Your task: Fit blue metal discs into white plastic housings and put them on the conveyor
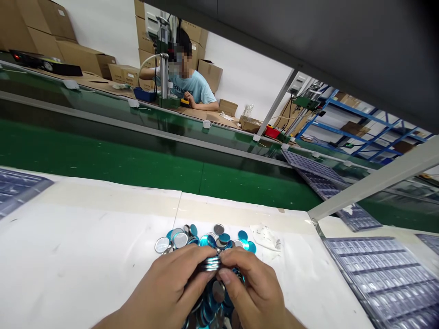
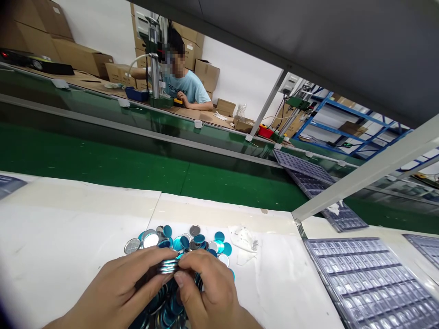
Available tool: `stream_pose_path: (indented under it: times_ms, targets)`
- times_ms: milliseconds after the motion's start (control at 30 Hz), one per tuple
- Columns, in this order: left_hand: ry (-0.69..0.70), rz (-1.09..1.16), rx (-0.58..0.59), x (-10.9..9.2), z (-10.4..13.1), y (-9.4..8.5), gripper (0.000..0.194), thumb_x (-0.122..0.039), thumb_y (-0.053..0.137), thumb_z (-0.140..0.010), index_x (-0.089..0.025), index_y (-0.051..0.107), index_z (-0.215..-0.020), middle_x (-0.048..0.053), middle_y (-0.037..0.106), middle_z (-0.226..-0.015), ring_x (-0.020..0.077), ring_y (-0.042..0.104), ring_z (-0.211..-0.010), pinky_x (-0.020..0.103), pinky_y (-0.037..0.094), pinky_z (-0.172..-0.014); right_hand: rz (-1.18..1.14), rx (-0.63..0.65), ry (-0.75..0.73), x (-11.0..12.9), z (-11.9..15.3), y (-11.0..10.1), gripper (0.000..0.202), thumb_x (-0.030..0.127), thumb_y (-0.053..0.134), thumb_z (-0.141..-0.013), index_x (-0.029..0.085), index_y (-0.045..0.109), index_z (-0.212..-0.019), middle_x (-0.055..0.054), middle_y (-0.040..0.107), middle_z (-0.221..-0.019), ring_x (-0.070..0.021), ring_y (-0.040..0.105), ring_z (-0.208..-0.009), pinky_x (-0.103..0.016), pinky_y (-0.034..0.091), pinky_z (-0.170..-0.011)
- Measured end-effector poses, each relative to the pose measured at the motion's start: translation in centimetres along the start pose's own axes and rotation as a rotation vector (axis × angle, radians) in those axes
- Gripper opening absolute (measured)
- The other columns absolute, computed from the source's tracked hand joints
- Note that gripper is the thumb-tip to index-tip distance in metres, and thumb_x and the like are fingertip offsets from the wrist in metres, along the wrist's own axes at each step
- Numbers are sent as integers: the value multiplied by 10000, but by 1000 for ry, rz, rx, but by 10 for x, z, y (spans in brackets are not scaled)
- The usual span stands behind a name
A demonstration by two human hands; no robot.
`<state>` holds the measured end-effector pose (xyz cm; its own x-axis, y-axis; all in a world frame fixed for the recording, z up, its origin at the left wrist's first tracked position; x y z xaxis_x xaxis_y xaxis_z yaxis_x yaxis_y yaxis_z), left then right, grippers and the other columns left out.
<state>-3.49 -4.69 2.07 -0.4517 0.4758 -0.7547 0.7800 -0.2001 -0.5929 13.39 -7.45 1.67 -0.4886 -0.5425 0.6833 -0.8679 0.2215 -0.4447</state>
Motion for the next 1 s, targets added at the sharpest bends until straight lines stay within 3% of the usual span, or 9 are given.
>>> stream_pose_path:
  times_ms: [133, 300, 500, 733, 867, 1000]
  targets:
    - [-19, 4, -65, -1, 1, 0, 293, -233, 526, -926, -416, 651, -1117, -167, 761, -920, 77, 692, -753, 126, 456, -757, 4, 15, -70, 5, -4, -1, 199, 149, 547, -938, 267, 615, -1084, -12, 741, -905, -150, 724, -773, -222, 597, -718]
    - [35, -34, -54, -2, 0, -1, 275, -196, 498, -903, -361, 650, -1062, -136, 765, -871, 92, 696, -699, 128, 477, -692, 78, 33, -168, 8, -4, -3, 244, 183, 514, -981, 231, 596, -1205, -66, 747, -984, -183, 730, -851, -256, 604, -773]
    - [58, -70, -48, 0, -1, -3, 239, -187, 515, -906, -347, 629, -1040, -125, 764, -891, 85, 704, -721, 122, 478, -686, 8, 70, -125, 1, 3, 4, 408, 142, 535, -946, 257, 548, -1338, -79, 723, -1078, -203, 708, -950, -286, 599, -839]
    - [27, -28, -27, 4, 0, -2, 158, -227, 507, -938, -331, 621, -970, -119, 758, -909, 86, 691, -749, 142, 477, -685, -198, 57, 37, -13, 6, 10, 473, 5, 514, -849, 297, 566, -1218, -56, 653, -1009, -178, 663, -828, -275, 605, -673]
    - [-3, 0, 10, 2, -1, 1, 207, -220, 505, -938, -341, 647, -1028, -116, 766, -947, 84, 703, -794, 135, 485, -720, -157, 40, -24, -9, 1, 7, 392, -11, 528, -846, 269, 609, -1108, -62, 660, -997, -191, 677, -900, -299, 598, -747]
    - [-42, 11, 34, 2, -2, 2, 281, -199, 494, -924, -351, 667, -1085, -110, 775, -943, 101, 712, -810, 148, 496, -734, -157, 13, -36, -3, -6, 2, 334, -19, 526, -828, 240, 633, -1009, -63, 655, -954, -182, 682, -830, -287, 591, -692]
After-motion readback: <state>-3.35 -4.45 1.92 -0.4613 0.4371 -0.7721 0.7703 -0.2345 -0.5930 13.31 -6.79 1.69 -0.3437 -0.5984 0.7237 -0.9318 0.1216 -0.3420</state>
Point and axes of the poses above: each hand's wrist, its own z-axis away from the middle knuckle, its own y-axis out of the palm, x = y × z, the point moved 3 cm from there along -z, towards the middle knuckle
